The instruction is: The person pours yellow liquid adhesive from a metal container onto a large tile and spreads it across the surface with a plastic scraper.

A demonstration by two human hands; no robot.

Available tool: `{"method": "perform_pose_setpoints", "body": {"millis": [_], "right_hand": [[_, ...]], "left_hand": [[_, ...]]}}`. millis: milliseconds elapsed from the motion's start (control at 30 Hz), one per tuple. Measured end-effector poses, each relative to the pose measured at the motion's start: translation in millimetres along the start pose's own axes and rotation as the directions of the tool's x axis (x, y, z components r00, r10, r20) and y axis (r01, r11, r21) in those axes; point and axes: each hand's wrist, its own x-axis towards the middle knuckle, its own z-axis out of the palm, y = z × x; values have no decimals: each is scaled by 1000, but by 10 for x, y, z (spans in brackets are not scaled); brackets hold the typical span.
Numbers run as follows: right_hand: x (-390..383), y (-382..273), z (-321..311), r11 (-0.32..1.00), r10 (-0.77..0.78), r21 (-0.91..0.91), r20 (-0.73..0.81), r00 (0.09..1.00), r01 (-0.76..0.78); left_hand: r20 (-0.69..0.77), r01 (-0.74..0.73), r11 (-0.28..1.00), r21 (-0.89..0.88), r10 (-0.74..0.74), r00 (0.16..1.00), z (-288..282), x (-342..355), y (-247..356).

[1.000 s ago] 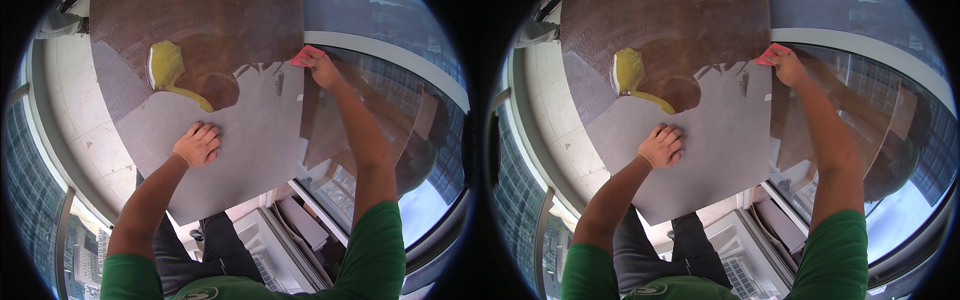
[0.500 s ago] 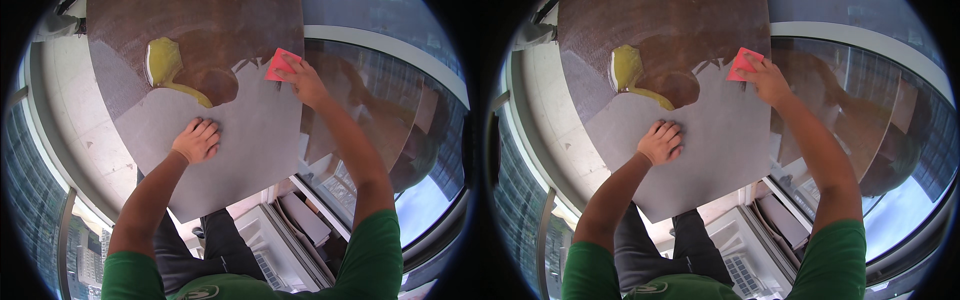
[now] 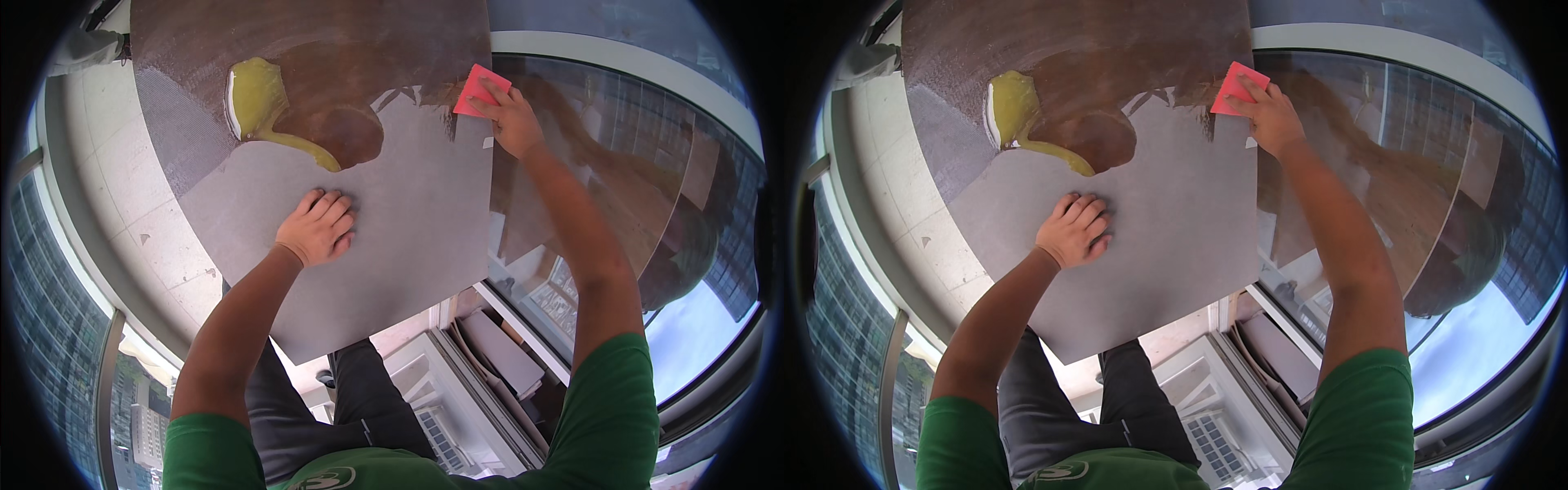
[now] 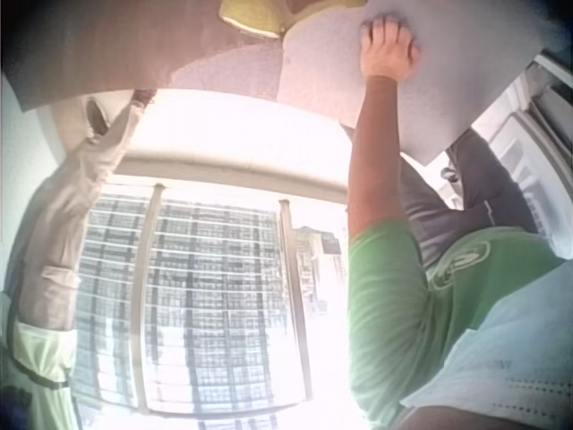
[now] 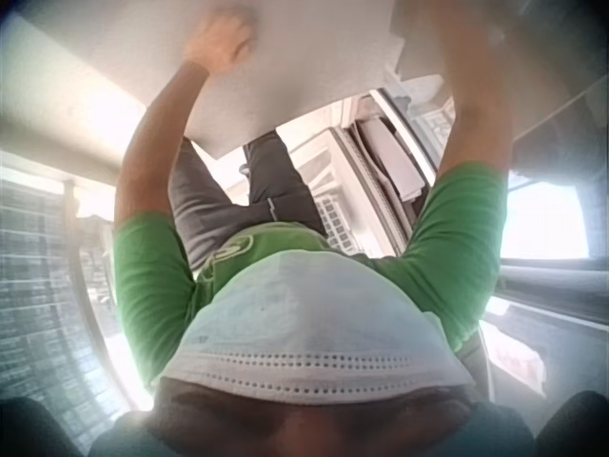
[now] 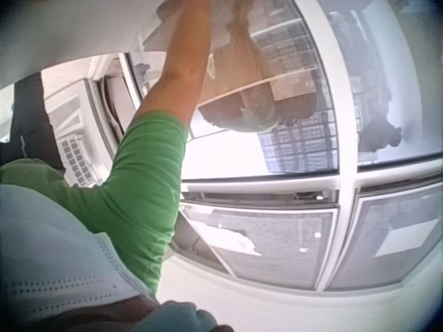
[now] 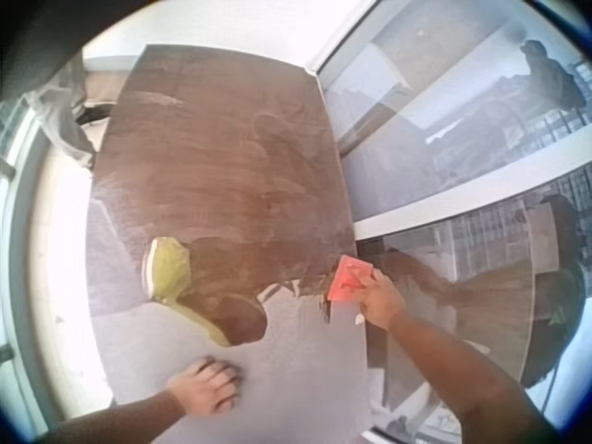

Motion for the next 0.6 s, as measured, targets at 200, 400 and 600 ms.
{"method": "perform_pose_setpoints", "body": {"millis": [200,400,600], "right_hand": [[-275,357,191,993,111,38,59,992,-113],[-630,146,114,978,196,-113,208,958,-175],[-670,-366,-139,996,87,36,-23,996,-86]], "left_hand": [[6,-3,1000,4,3,1000,4,17,8],[-7,2,1000,-6,-2,1000,4,13,14],[-4,0,1000,1,0,1000,-23,5,17]]}}
